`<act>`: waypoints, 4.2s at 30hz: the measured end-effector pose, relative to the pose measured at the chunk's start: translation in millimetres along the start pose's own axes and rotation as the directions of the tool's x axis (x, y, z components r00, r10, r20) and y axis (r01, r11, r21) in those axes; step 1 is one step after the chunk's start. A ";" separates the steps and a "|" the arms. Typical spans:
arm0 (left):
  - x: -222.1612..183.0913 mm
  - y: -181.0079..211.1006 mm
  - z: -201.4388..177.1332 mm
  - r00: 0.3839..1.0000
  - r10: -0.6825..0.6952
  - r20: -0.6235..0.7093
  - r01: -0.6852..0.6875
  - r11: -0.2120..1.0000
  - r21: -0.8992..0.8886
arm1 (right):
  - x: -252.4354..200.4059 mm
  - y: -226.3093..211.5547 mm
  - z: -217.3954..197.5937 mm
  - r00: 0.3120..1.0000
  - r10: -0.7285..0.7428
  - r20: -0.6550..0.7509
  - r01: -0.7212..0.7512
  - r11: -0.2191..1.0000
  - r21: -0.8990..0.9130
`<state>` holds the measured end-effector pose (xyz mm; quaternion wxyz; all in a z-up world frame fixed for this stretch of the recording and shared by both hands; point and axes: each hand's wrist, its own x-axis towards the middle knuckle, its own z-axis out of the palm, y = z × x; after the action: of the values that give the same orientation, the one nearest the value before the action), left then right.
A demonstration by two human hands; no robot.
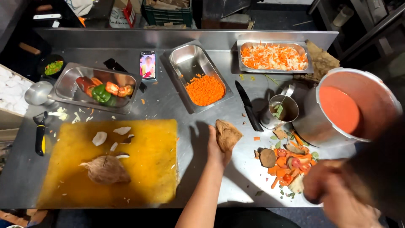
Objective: The person cracks open coconuts at a stainless steel prep counter, striking whole coconuts with a cleaver and prying the husk apart by hand to extract the white coconut flesh. They set the opened halves and shell pieces aside on the counter among vegetable trimmings.
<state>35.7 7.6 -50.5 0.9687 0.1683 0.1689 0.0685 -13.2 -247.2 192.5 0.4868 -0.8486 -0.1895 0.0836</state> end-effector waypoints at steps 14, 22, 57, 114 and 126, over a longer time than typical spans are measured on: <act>0.7 -33.0 -18.3 0.999 -0.049 0.019 0.052 0.983 -0.173 | 3.8 51.2 90.2 0.905 0.384 0.183 -0.336 0.909 -0.248; -41.2 -57.4 7.2 0.999 -0.045 -0.008 0.046 0.992 0.117 | 11.8 222.3 71.2 0.976 -0.215 0.024 0.211 0.920 -0.331; -100.8 -23.4 65.8 0.970 0.207 0.125 -0.221 0.544 0.810 | 29.0 131.9 25.9 0.974 0.221 0.056 -0.227 0.958 0.172; 18.0 -11.0 -8.2 0.977 -0.211 -0.009 0.201 0.943 -0.265 | 10.1 42.3 32.9 0.896 0.432 0.101 -0.407 0.891 -0.199; 5.7 -13.4 5.8 0.978 -0.203 -0.051 0.179 0.937 -0.299 | 2.7 62.1 88.7 0.865 0.442 0.237 -0.387 0.889 -0.247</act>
<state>44.1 -5.6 -51.7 0.9773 0.0028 0.2116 0.0051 -24.7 -203.8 93.9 0.3410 -0.8908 -0.0775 0.2902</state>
